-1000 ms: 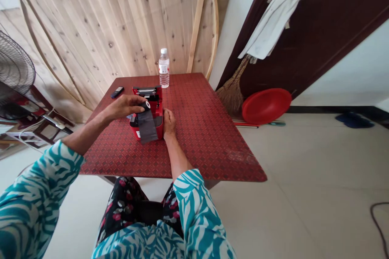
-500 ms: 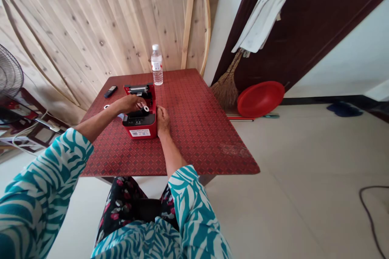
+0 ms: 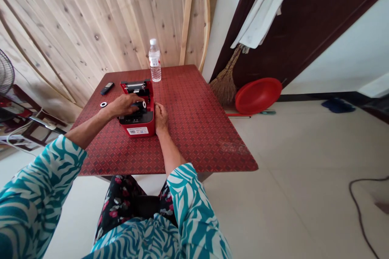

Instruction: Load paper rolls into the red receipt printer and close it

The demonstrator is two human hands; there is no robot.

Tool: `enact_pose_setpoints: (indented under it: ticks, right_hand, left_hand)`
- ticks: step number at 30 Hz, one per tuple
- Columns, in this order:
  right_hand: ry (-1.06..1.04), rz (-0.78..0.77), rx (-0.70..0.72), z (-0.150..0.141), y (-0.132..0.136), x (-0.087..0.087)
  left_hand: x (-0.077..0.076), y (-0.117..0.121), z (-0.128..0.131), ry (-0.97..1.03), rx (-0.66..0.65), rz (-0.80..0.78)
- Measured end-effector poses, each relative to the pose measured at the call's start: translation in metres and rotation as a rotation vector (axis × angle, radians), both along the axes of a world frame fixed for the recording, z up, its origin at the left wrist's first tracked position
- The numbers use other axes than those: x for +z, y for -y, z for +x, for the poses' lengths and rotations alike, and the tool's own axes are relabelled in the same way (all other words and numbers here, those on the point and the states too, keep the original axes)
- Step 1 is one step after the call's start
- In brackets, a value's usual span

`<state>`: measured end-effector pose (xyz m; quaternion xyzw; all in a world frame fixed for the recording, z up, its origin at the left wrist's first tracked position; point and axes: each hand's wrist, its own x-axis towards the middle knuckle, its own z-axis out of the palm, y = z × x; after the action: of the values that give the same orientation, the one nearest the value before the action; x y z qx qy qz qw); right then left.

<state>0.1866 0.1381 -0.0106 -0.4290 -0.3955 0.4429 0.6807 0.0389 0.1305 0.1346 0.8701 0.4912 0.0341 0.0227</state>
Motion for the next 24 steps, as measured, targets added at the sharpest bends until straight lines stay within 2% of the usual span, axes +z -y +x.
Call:
enact_pose_setpoints:
  ticks: [3, 6, 9, 13, 15, 18, 19, 21, 24]
  right_hand:
    - [0.015, 0.005, -0.001, 0.001, 0.001, 0.001]
    - [0.019, -0.003, -0.008, 0.001, 0.002, 0.002]
    - [0.026, 0.004, -0.016, 0.001, 0.002, 0.002]
    - [0.032, -0.002, -0.008, 0.001, 0.002, 0.001]
    - [0.026, -0.003, -0.012, 0.000, 0.002, 0.001]
    - [-0.003, -0.004, -0.004, 0.000, 0.002, 0.003]
    - [-0.019, -0.009, 0.003, 0.000, 0.003, 0.004]
    - [-0.057, -0.031, 0.024, 0.000, 0.003, 0.007]
    - [-0.090, -0.063, 0.043, 0.002, 0.005, 0.012]
  left_hand:
    - [0.005, 0.004, 0.008, -0.155, 0.042, 0.013]
    - [0.003, -0.005, 0.013, -0.194, -0.019, -0.087]
    - [-0.003, -0.024, 0.015, -0.123, -0.087, -0.224]
    - [-0.010, -0.042, 0.011, 0.039, -0.113, -0.345]
    - [-0.012, -0.036, 0.002, 0.216, -0.117, -0.362]
    - [-0.018, -0.010, -0.020, 0.668, -0.059, -0.274]
    - [-0.023, 0.001, -0.028, 0.848, -0.009, -0.236]
    - [-0.037, 0.019, -0.041, 1.169, 0.146, -0.062]
    - [-0.064, 0.036, -0.050, 1.458, 0.340, 0.161]
